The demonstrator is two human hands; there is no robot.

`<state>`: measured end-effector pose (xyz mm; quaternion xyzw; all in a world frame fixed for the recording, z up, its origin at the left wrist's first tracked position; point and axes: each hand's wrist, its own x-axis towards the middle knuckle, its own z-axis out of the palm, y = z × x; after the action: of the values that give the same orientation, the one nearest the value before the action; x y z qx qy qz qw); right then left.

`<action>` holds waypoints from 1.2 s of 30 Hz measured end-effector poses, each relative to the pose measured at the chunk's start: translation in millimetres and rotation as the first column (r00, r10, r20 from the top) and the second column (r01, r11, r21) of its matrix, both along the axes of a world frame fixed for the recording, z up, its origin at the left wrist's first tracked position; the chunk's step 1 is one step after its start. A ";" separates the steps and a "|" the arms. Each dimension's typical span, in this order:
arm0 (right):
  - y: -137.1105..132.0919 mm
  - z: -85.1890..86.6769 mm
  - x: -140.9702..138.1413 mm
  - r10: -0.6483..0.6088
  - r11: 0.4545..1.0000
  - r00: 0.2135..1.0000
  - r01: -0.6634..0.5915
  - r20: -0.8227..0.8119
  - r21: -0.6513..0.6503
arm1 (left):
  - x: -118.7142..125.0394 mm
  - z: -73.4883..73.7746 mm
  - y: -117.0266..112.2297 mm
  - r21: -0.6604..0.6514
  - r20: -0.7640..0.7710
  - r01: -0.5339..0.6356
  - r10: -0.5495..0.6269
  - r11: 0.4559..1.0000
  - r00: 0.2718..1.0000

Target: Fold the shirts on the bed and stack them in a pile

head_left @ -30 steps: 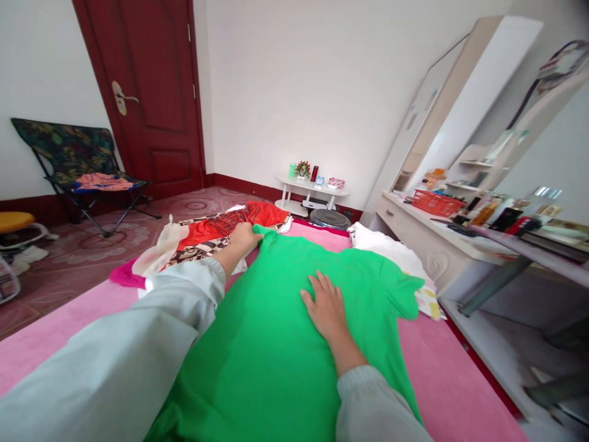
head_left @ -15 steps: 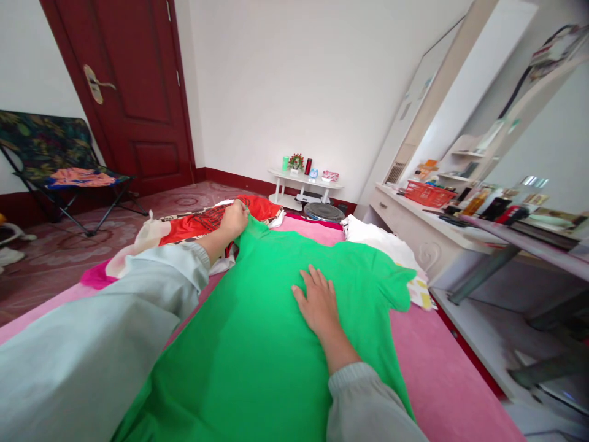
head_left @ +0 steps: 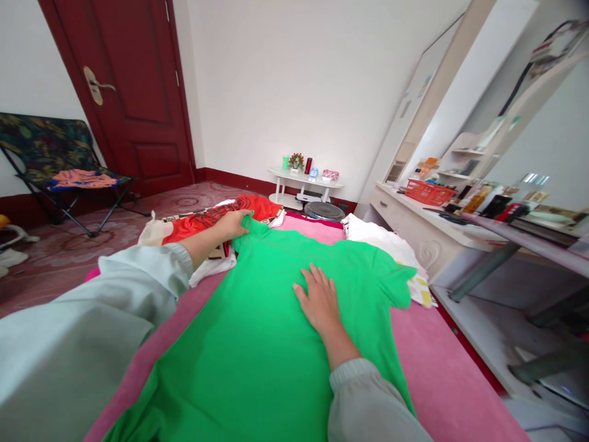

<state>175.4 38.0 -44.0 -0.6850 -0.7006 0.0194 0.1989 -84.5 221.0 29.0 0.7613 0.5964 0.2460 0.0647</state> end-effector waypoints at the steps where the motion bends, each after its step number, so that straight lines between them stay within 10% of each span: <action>1: -0.2 0.4 -0.1 0.001 1.000 1.000 -0.001 -0.002 0.003 | 1.2 2.0 -4.1 0.020 -0.042 -0.018 0.019 1.000 0.999; 7: -0.1 -0.2 0.2 0.013 1.000 0.999 -0.012 -0.031 0.021 | 36.2 27.2 -23.1 0.093 -0.207 -0.103 0.120 0.990 0.971; 10: 3.4 -4.0 4.2 0.020 0.998 0.997 -0.016 -0.075 0.057 | 71.8 40.8 -38.6 0.063 0.071 0.127 -0.131 0.990 0.989; 15: 12.8 -12.3 14.9 0.002 0.987 0.964 0.041 -0.267 0.155 | 94.7 36.5 -85.5 0.033 0.330 0.556 -0.535 0.830 0.778; 26: 13.9 -11.5 18.4 0.034 0.979 0.937 0.040 -0.348 0.202 | -29.8 -29.1 -166.3 -0.147 -0.147 0.241 -0.262 0.959 0.954; 31: 11.6 -8.7 15.4 0.045 0.983 0.973 -0.003 -0.227 0.182 | -9.6 -28.0 -162.7 -0.119 -0.012 0.310 -0.313 0.943 0.950; 36: 14.1 -9.3 22.1 0.039 0.982 0.965 0.012 -0.261 0.188 | 45.2 -31.4 -111.2 -0.146 0.169 0.260 -0.235 0.955 0.957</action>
<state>197.5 52.1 -53.3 -0.6497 -0.6713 0.0454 0.3539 -39.3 109.8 -2.5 0.8014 0.5080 0.2418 0.2032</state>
